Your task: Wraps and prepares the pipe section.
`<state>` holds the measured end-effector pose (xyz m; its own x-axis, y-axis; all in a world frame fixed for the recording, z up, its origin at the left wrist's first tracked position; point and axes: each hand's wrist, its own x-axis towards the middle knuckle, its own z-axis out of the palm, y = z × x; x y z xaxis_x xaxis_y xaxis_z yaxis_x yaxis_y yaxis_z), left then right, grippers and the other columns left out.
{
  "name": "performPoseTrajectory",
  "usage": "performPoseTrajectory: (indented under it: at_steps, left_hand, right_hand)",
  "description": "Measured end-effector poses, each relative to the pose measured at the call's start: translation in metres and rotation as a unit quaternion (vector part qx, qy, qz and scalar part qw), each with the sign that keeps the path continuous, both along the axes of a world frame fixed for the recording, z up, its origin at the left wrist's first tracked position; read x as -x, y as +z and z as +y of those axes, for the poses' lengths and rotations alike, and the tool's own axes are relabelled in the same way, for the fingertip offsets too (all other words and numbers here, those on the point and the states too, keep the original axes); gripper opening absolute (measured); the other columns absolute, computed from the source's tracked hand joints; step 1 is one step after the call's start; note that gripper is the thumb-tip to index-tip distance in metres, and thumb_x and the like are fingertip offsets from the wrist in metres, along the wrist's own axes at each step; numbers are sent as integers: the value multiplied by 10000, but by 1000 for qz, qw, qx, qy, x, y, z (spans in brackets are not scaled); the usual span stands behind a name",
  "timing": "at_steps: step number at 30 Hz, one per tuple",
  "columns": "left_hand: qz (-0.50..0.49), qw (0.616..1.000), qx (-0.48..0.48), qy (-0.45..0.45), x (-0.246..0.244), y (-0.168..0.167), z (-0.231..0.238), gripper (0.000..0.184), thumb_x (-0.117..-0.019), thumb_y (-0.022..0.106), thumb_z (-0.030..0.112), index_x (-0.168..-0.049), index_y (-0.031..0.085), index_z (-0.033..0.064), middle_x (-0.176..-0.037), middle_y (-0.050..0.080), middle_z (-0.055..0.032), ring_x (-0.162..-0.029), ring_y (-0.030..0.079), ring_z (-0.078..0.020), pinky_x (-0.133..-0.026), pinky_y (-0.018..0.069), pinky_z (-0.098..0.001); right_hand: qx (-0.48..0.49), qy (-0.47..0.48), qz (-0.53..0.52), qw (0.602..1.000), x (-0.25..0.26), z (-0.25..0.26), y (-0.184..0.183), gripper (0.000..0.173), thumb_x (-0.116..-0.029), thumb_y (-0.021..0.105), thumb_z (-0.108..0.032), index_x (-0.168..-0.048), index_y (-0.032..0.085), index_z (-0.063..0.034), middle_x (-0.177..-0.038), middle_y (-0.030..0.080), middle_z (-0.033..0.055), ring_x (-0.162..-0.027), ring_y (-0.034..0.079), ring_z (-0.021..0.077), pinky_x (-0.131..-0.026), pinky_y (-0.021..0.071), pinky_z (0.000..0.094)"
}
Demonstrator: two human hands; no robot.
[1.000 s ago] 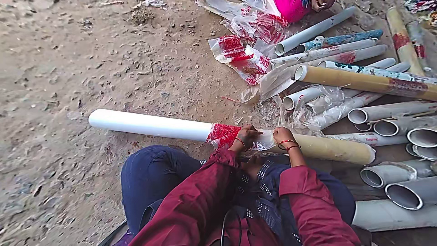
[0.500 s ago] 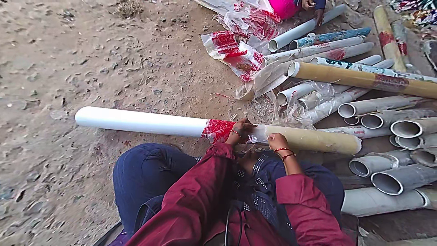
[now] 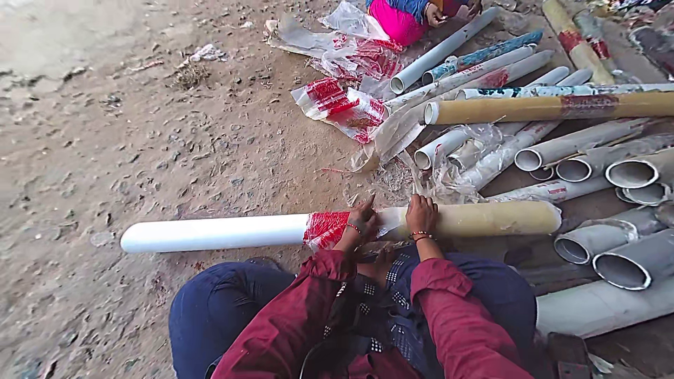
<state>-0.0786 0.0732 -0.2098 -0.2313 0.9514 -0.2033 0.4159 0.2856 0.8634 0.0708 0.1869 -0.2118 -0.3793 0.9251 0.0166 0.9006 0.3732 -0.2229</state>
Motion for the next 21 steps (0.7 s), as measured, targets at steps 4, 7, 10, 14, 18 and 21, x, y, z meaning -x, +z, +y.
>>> performPoseTrajectory:
  at_steps: [4, 7, 10, 14, 18, 21]
  left_hand:
    - [122, 992, 36, -8, -20, 10, 1, 345, -1016, 581, 151, -1305, 665, -16, -1390, 600, -247, -1407, 475, -388, -1203, 338, -449]
    - [132, 989, 65, -16, -17, 12, 15, 315, -1008, 636, 230, -1213, 710, 2, -1574, 444, -203, -1546, 241, -405, -1257, 208, -513]
    - [136, 974, 171, -59, -12, 24, 30, 596, -1029, 616, 381, -1523, 480, 76, -1586, 458, -150, -1525, 344, -326, -1266, 171, -556]
    - [170, 958, 216, -87, -10, 31, 44, 502, -1026, 607, 412, -1479, 573, 198, -1564, 511, -40, -1544, 284, -364, -1206, 121, -693]
    - [168, 954, 214, -123, -17, 26, 57, 509, -1025, 631, 302, -1507, 536, 172, -1550, 510, -141, -1546, 263, -403, -1206, 27, -721]
    - [163, 947, 239, -141, -19, 29, 58, 495, -1088, 505, 300, -1558, 459, 152, -1541, 509, -182, -1503, 360, -404, -1232, 169, -639]
  right_hand:
    - [-57, 23, 55, 997, -3, -4, -14, 286, -1042, 483, -51, -1144, 716, 80, -1088, 730, 279, -1047, 690, 471, -920, 490, 590]
    - [-90, 25, 80, 992, -4, -4, -19, 258, -1025, 503, -33, -1084, 724, 85, -1022, 738, 273, -969, 715, 455, -861, 514, 581]
    - [-96, 27, 92, 991, -6, -5, -23, 257, -1019, 510, -43, -1075, 726, 84, -1019, 739, 273, -958, 720, 447, -862, 517, 574]
    - [-96, 27, 95, 990, -4, -5, -23, 246, -1014, 517, -43, -1054, 725, 81, -1010, 745, 260, -961, 726, 432, -860, 519, 573]
    - [-117, 23, 95, 988, -6, -10, -24, 241, -1008, 530, -53, -1047, 731, 74, -989, 748, 250, -927, 731, 423, -813, 523, 561]
    - [-121, 24, 104, 987, -5, -7, -23, 219, -991, 545, -45, -1016, 726, 74, -967, 746, 249, -911, 731, 423, -796, 524, 563]
